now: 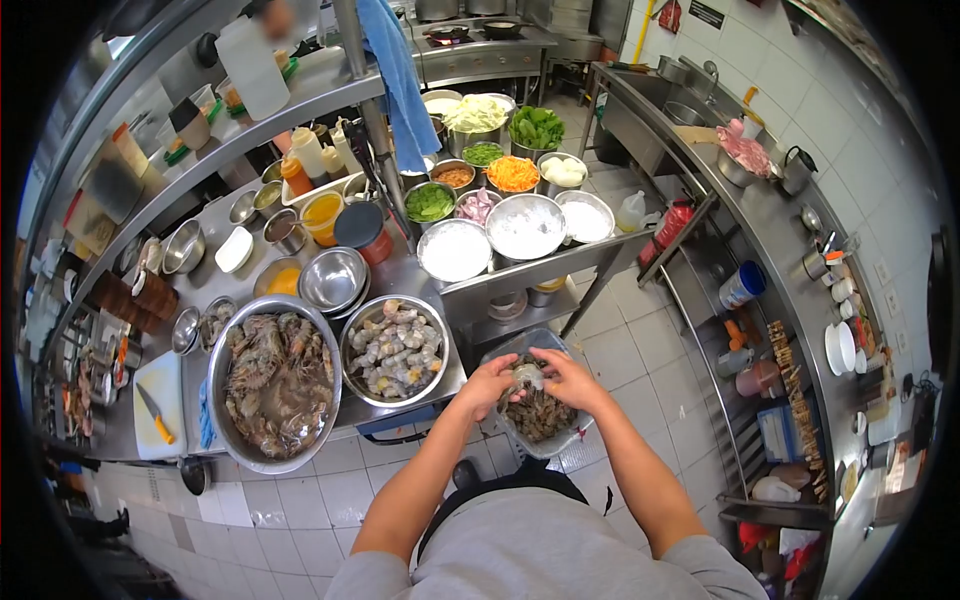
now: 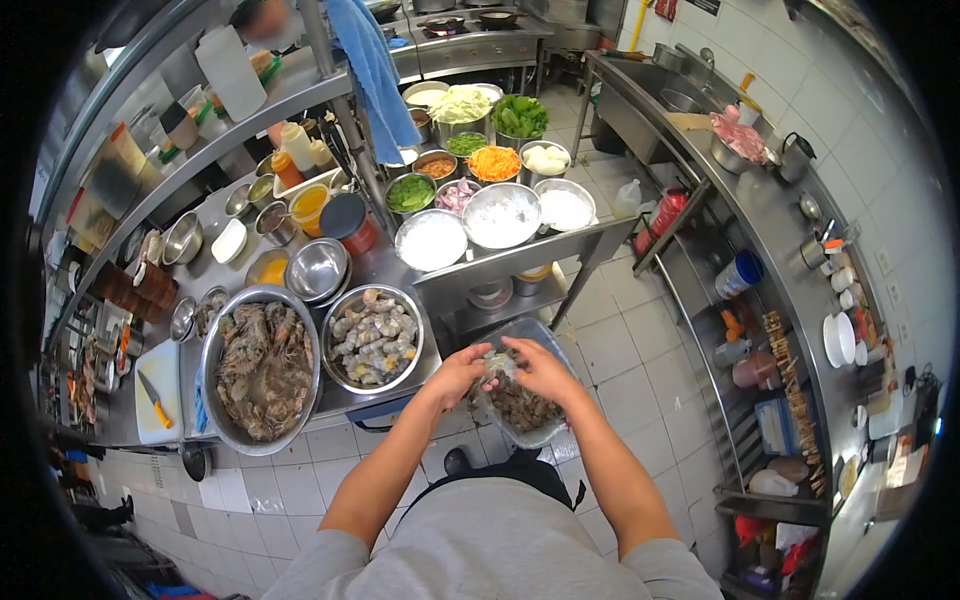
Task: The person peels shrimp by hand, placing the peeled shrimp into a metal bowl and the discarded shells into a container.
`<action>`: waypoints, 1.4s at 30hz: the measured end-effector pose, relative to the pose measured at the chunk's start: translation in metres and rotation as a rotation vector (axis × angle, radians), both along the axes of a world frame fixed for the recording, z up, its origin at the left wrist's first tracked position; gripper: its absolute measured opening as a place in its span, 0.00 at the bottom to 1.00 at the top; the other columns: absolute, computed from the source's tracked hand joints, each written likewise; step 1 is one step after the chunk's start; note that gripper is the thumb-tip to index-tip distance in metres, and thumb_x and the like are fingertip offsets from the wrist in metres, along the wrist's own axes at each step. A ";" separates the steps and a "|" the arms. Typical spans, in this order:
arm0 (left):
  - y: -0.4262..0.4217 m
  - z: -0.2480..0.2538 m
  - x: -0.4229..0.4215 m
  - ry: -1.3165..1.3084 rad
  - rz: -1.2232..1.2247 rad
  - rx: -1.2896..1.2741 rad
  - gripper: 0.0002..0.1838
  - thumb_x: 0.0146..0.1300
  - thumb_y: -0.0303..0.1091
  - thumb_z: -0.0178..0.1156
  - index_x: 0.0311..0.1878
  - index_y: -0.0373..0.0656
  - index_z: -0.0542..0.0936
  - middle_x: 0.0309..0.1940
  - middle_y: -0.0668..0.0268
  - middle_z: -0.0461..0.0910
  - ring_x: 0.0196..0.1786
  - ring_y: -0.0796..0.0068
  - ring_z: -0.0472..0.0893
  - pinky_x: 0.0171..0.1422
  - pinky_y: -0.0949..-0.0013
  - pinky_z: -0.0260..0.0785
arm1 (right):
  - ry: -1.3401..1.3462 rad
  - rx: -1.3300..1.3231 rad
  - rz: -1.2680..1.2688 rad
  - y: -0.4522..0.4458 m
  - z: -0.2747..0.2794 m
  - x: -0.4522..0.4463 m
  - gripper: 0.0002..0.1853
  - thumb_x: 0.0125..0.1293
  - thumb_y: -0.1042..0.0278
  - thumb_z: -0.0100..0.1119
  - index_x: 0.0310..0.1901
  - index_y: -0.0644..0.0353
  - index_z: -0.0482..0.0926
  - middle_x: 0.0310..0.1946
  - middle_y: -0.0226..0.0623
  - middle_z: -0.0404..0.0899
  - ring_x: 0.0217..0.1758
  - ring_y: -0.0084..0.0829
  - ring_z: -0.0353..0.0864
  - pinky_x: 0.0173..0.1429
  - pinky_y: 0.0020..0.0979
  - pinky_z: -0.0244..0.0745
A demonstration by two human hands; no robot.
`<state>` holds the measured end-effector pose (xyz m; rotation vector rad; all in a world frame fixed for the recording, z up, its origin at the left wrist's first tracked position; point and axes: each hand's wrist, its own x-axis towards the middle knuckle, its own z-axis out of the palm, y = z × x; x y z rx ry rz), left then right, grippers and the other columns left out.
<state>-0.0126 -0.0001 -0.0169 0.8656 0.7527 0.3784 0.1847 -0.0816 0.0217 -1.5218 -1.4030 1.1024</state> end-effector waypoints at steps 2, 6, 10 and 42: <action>0.001 0.011 0.003 0.007 -0.045 0.033 0.28 0.67 0.24 0.55 0.71 0.34 0.64 0.52 0.60 0.78 0.40 0.73 0.82 0.41 0.72 0.76 | -0.170 0.127 0.098 0.003 0.002 -0.008 0.21 0.59 0.75 0.65 0.56 0.57 0.80 0.51 0.43 0.80 0.59 0.42 0.78 0.61 0.36 0.75; 0.010 0.027 -0.003 0.081 -0.149 0.006 0.21 0.68 0.29 0.59 0.63 0.36 0.72 0.46 0.62 0.81 0.34 0.76 0.81 0.37 0.75 0.73 | -0.397 0.128 0.154 0.006 0.018 -0.007 0.21 0.61 0.68 0.67 0.56 0.59 0.79 0.48 0.44 0.81 0.52 0.46 0.81 0.56 0.39 0.77; 0.010 0.022 -0.011 0.081 -0.145 -0.058 0.15 0.69 0.33 0.61 0.56 0.38 0.76 0.42 0.63 0.83 0.31 0.77 0.80 0.34 0.75 0.72 | -0.465 0.195 0.140 0.003 0.007 -0.007 0.20 0.60 0.67 0.68 0.55 0.58 0.80 0.49 0.44 0.82 0.49 0.47 0.82 0.53 0.41 0.78; -0.005 -0.007 0.010 0.517 0.321 0.939 0.14 0.63 0.35 0.69 0.47 0.40 0.79 0.37 0.68 0.79 0.38 0.80 0.78 0.41 0.76 0.72 | 0.481 -0.138 -0.190 0.010 -0.030 -0.005 0.04 0.69 0.74 0.61 0.42 0.60 0.76 0.31 0.26 0.79 0.30 0.17 0.79 0.34 0.20 0.76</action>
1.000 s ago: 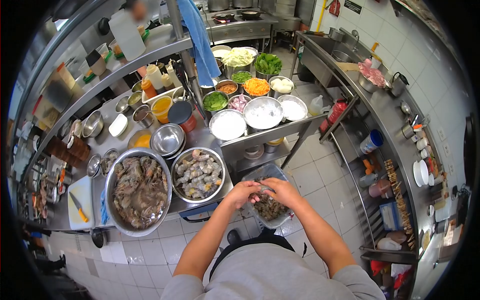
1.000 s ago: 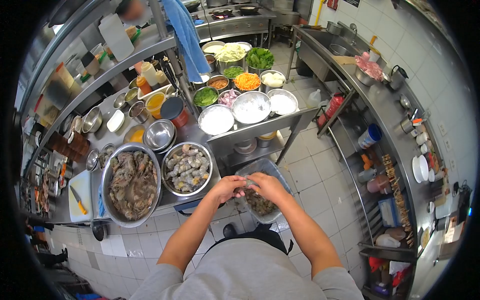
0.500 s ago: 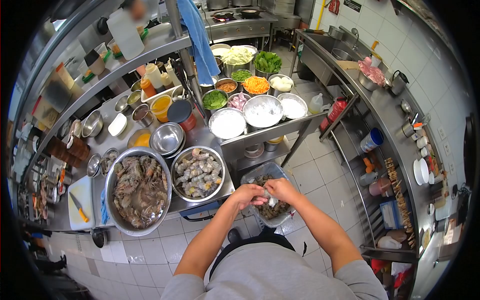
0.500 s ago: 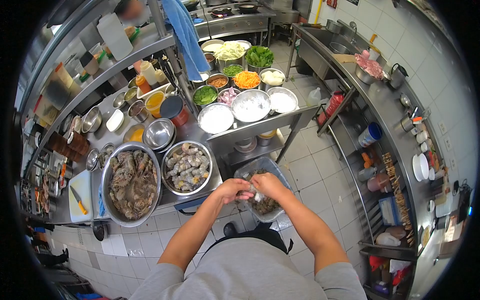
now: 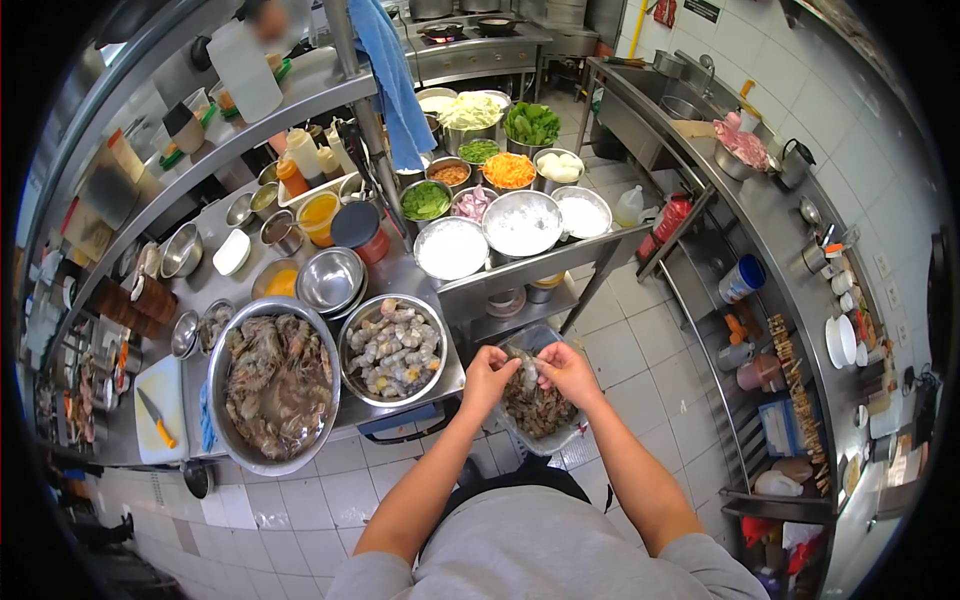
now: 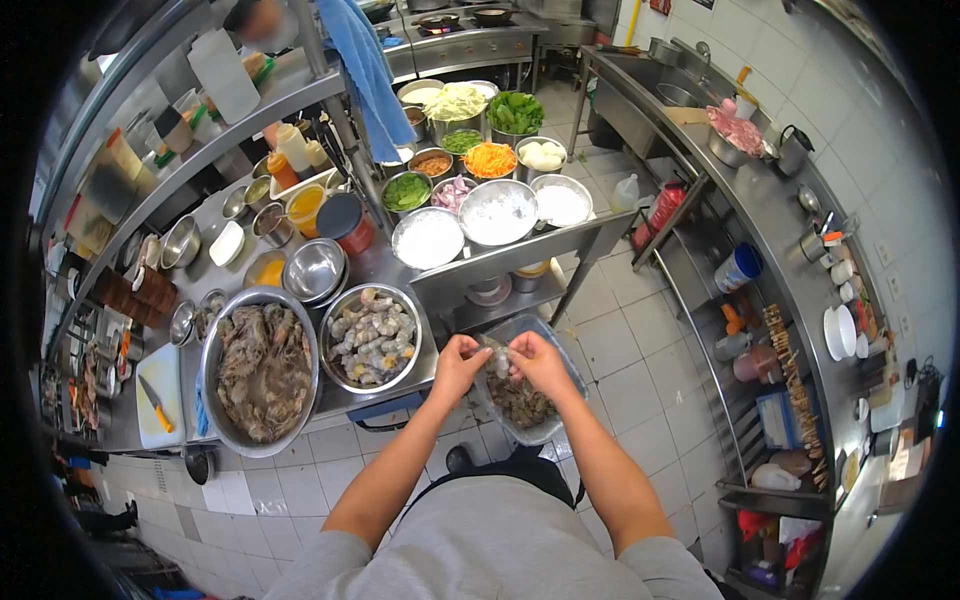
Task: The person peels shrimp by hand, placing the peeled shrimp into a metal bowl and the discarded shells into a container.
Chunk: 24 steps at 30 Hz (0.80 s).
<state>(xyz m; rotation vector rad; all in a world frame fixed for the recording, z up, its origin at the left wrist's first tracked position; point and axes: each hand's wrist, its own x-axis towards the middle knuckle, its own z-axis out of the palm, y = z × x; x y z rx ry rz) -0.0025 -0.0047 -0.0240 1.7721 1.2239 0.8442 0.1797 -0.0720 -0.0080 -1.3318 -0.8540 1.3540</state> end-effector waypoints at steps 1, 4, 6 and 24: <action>-0.003 0.000 0.003 -0.152 -0.049 -0.313 0.14 0.64 0.36 0.68 0.48 0.40 0.78 0.38 0.68 0.79 0.38 0.81 0.78 0.41 0.77 0.71 | -0.076 0.038 -0.046 -0.001 -0.002 -0.004 0.04 0.68 0.76 0.62 0.41 0.60 0.76 0.32 0.26 0.80 0.30 0.17 0.79 0.35 0.21 0.76; -0.017 0.005 0.009 -0.439 -0.077 -0.724 0.13 0.68 0.37 0.64 0.50 0.39 0.78 0.40 0.69 0.80 0.38 0.83 0.78 0.42 0.78 0.72 | -0.530 0.184 -0.020 0.001 0.003 -0.018 0.06 0.67 0.77 0.62 0.43 0.61 0.77 0.32 0.27 0.80 0.33 0.18 0.80 0.38 0.25 0.78; -0.021 -0.001 0.010 -0.703 -0.082 -0.856 0.14 0.69 0.35 0.62 0.52 0.37 0.78 0.42 0.68 0.81 0.40 0.84 0.79 0.42 0.79 0.72 | -0.614 0.250 -0.056 -0.005 0.012 -0.027 0.10 0.63 0.79 0.63 0.46 0.62 0.78 0.32 0.32 0.80 0.34 0.27 0.82 0.41 0.31 0.78; -0.019 -0.001 -0.002 -0.563 -0.165 -0.709 0.14 0.75 0.33 0.52 0.60 0.45 0.75 0.50 0.71 0.79 0.48 0.81 0.78 0.51 0.71 0.72 | -0.087 -0.110 0.037 0.016 -0.007 -0.017 0.08 0.68 0.72 0.61 0.47 0.62 0.77 0.33 0.31 0.81 0.31 0.21 0.79 0.35 0.25 0.77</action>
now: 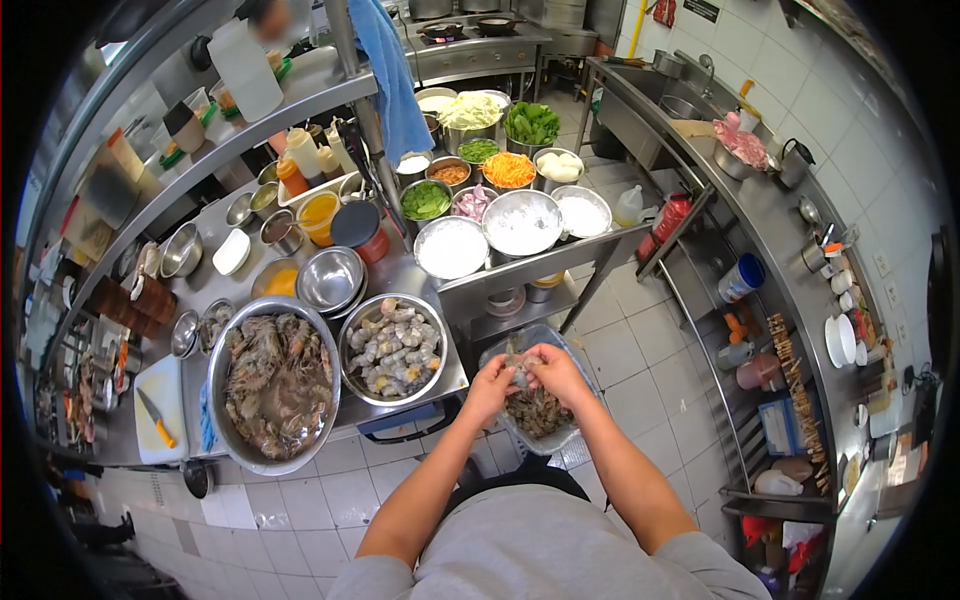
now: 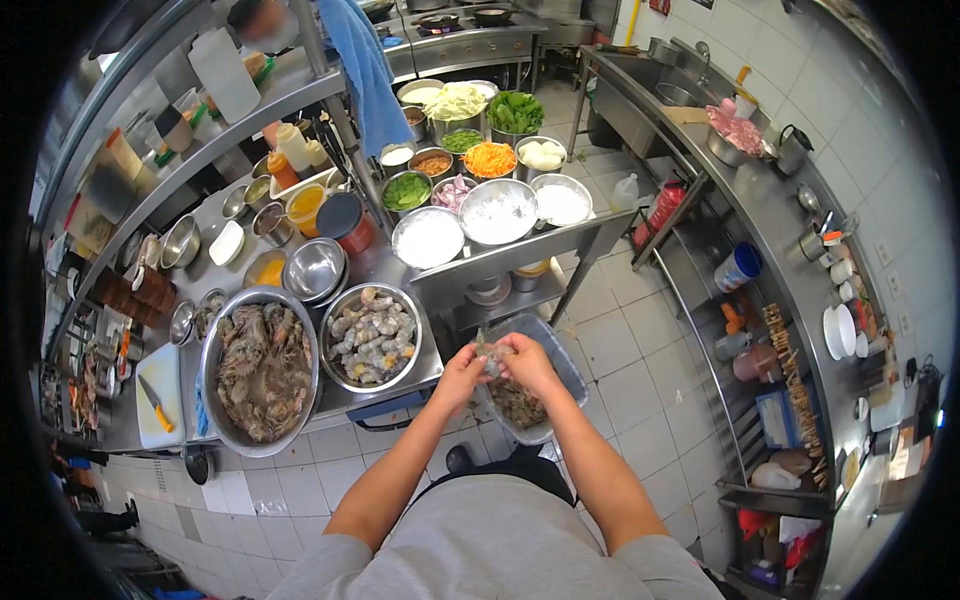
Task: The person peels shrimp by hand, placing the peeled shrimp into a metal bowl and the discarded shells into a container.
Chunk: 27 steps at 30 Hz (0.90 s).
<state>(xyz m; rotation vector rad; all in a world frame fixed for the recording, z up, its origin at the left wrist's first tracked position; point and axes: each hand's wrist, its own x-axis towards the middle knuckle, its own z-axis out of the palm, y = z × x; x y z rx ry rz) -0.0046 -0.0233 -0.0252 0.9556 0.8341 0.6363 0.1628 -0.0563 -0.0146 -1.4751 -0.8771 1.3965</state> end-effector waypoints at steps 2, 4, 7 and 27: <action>-0.001 -0.001 0.000 -0.049 0.019 -0.064 0.14 0.74 0.32 0.51 0.60 0.45 0.75 0.50 0.71 0.79 0.50 0.81 0.78 0.52 0.71 0.72 | -0.257 0.187 0.058 -0.006 0.011 -0.007 0.10 0.66 0.71 0.63 0.47 0.62 0.77 0.35 0.33 0.82 0.34 0.25 0.81 0.39 0.28 0.78; -0.002 0.008 0.001 0.058 0.050 0.017 0.13 0.75 0.33 0.51 0.59 0.45 0.75 0.48 0.71 0.79 0.50 0.81 0.77 0.53 0.69 0.73 | -0.513 0.374 0.117 -0.010 0.020 -0.014 0.13 0.64 0.71 0.65 0.48 0.63 0.77 0.36 0.36 0.83 0.37 0.29 0.83 0.43 0.30 0.79; 0.005 0.014 -0.001 0.171 -0.026 0.085 0.13 0.74 0.34 0.51 0.59 0.45 0.74 0.47 0.71 0.79 0.50 0.80 0.77 0.52 0.69 0.74 | -0.610 0.328 0.083 -0.011 0.027 -0.018 0.13 0.61 0.76 0.64 0.47 0.65 0.79 0.39 0.44 0.84 0.39 0.42 0.85 0.47 0.35 0.78; 0.006 0.012 0.007 0.068 0.098 -0.010 0.15 0.77 0.38 0.49 0.61 0.42 0.70 0.49 0.63 0.81 0.47 0.77 0.80 0.46 0.70 0.73 | -0.760 0.397 0.122 -0.024 0.036 -0.022 0.11 0.55 0.75 0.70 0.39 0.60 0.79 0.36 0.39 0.78 0.39 0.39 0.81 0.45 0.34 0.77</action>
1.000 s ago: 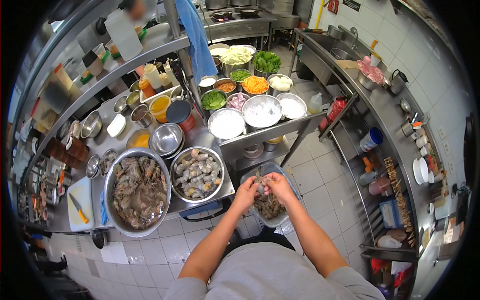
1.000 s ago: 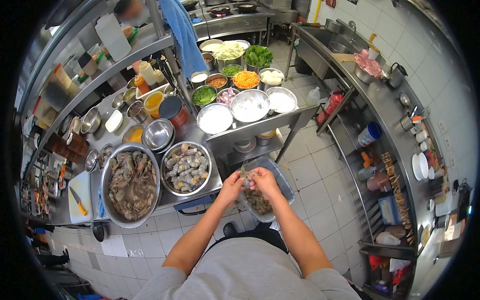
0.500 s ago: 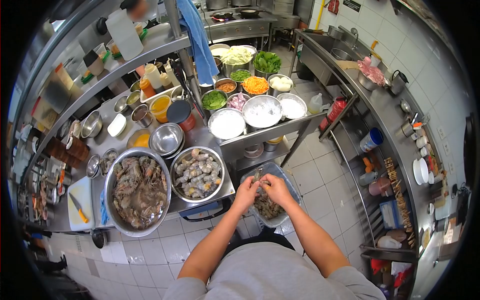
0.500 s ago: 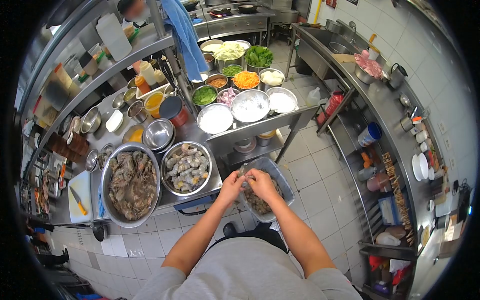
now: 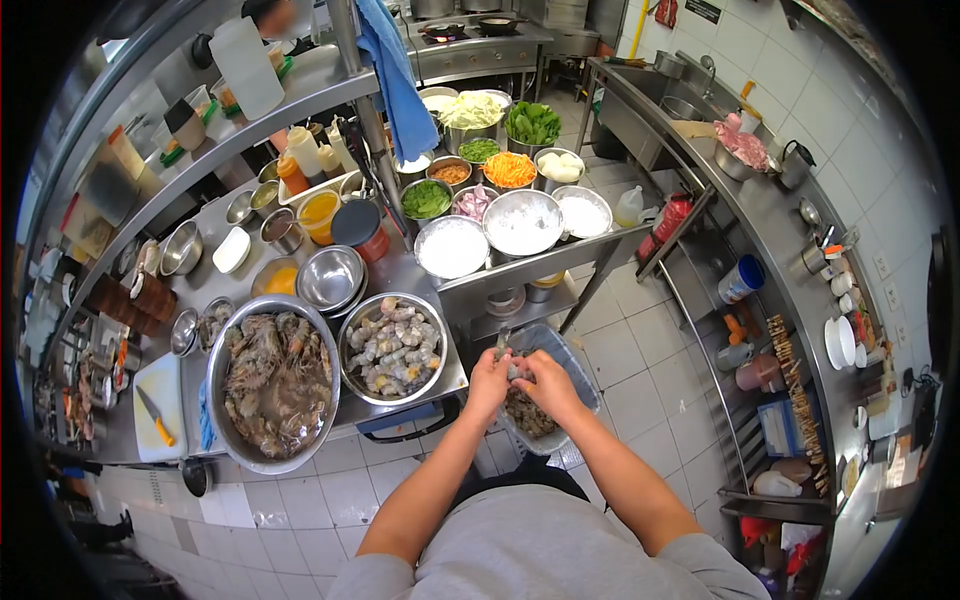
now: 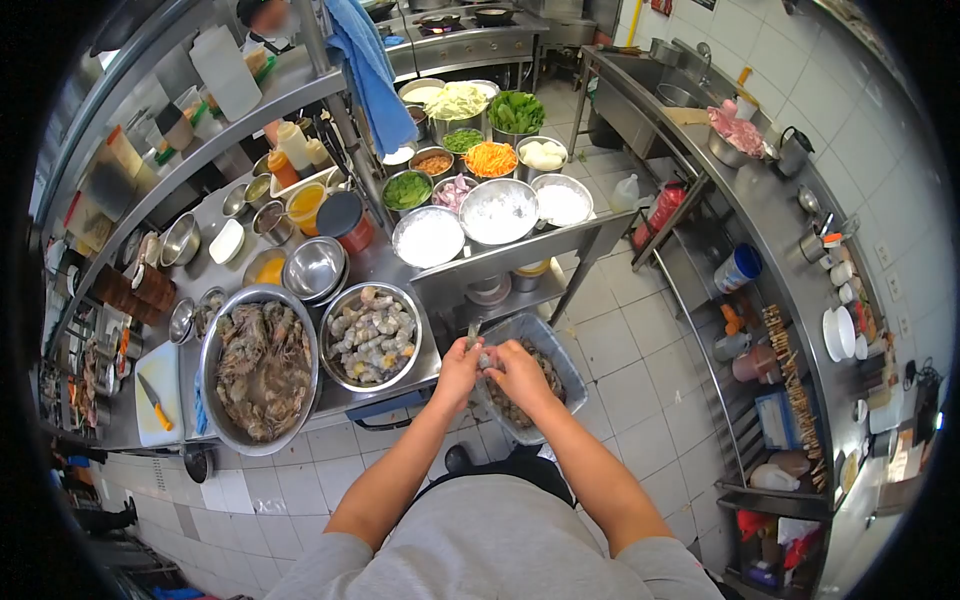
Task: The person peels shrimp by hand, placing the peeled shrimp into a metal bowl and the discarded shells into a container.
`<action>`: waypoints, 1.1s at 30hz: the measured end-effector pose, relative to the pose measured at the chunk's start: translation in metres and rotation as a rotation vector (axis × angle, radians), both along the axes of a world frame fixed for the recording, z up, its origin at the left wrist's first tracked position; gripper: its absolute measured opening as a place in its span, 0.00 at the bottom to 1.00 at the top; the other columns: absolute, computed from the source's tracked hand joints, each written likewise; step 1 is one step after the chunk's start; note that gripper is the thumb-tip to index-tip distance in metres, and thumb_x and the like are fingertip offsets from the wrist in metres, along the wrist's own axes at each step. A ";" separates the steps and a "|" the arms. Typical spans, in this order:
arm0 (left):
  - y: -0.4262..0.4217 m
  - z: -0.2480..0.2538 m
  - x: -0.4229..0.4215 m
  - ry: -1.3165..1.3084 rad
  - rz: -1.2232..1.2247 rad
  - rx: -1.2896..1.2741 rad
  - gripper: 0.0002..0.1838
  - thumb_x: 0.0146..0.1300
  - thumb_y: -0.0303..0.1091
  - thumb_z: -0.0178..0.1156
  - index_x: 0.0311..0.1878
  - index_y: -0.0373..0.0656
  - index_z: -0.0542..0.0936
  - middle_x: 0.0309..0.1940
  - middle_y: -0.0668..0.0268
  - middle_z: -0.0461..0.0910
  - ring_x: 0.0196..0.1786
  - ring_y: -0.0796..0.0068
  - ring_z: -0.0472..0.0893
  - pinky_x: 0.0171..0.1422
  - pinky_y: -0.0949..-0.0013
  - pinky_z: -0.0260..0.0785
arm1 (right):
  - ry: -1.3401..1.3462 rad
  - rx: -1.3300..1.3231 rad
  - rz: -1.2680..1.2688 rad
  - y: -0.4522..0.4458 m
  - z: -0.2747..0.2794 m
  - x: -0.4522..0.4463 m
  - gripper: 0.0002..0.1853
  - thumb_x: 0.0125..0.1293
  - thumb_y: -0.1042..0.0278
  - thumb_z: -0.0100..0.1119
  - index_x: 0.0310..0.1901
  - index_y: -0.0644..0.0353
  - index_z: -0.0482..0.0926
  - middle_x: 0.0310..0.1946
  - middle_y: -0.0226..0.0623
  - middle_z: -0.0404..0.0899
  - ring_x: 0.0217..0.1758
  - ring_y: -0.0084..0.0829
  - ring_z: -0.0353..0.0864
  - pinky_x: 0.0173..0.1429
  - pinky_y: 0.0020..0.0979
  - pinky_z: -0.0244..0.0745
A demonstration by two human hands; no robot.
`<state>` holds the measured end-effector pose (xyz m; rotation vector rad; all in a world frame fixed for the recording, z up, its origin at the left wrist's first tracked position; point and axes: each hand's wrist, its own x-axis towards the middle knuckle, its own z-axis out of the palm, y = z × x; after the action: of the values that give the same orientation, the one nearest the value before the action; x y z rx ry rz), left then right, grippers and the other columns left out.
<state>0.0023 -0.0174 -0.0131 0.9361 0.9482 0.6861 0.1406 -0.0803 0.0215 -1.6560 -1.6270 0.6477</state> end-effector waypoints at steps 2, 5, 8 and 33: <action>0.006 0.010 -0.002 -0.031 0.043 -0.105 0.15 0.78 0.39 0.48 0.61 0.43 0.68 0.50 0.61 0.81 0.48 0.73 0.81 0.47 0.68 0.74 | -0.107 0.074 -0.001 -0.004 -0.012 -0.004 0.09 0.52 0.77 0.69 0.33 0.59 0.77 0.36 0.40 0.78 0.40 0.44 0.81 0.45 0.38 0.76; 0.012 0.011 -0.005 -0.150 0.132 -0.251 0.17 0.78 0.39 0.46 0.63 0.43 0.67 0.52 0.56 0.82 0.49 0.67 0.83 0.50 0.64 0.75 | -0.053 0.044 0.083 -0.012 -0.020 -0.001 0.08 0.53 0.77 0.67 0.34 0.59 0.77 0.35 0.39 0.78 0.39 0.44 0.81 0.45 0.38 0.76; 0.021 0.011 -0.018 -0.272 0.140 -0.302 0.18 0.78 0.40 0.46 0.64 0.43 0.65 0.53 0.54 0.82 0.51 0.62 0.83 0.53 0.59 0.75 | -0.010 -0.062 0.080 -0.021 -0.038 0.014 0.08 0.54 0.76 0.65 0.37 0.60 0.80 0.36 0.42 0.78 0.44 0.47 0.81 0.50 0.41 0.76; 0.035 0.039 -0.056 -0.032 -0.406 -0.098 0.12 0.68 0.35 0.63 0.49 0.38 0.80 0.38 0.64 0.85 0.35 0.80 0.79 0.39 0.75 0.71 | 0.081 -0.227 0.271 0.019 0.025 0.022 0.11 0.64 0.69 0.62 0.47 0.59 0.84 0.35 0.42 0.86 0.39 0.39 0.86 0.45 0.37 0.78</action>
<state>-0.0534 0.0173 0.0257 0.9899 0.7260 0.3066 0.1624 -0.0613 0.0462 -1.5524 -1.7880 1.0557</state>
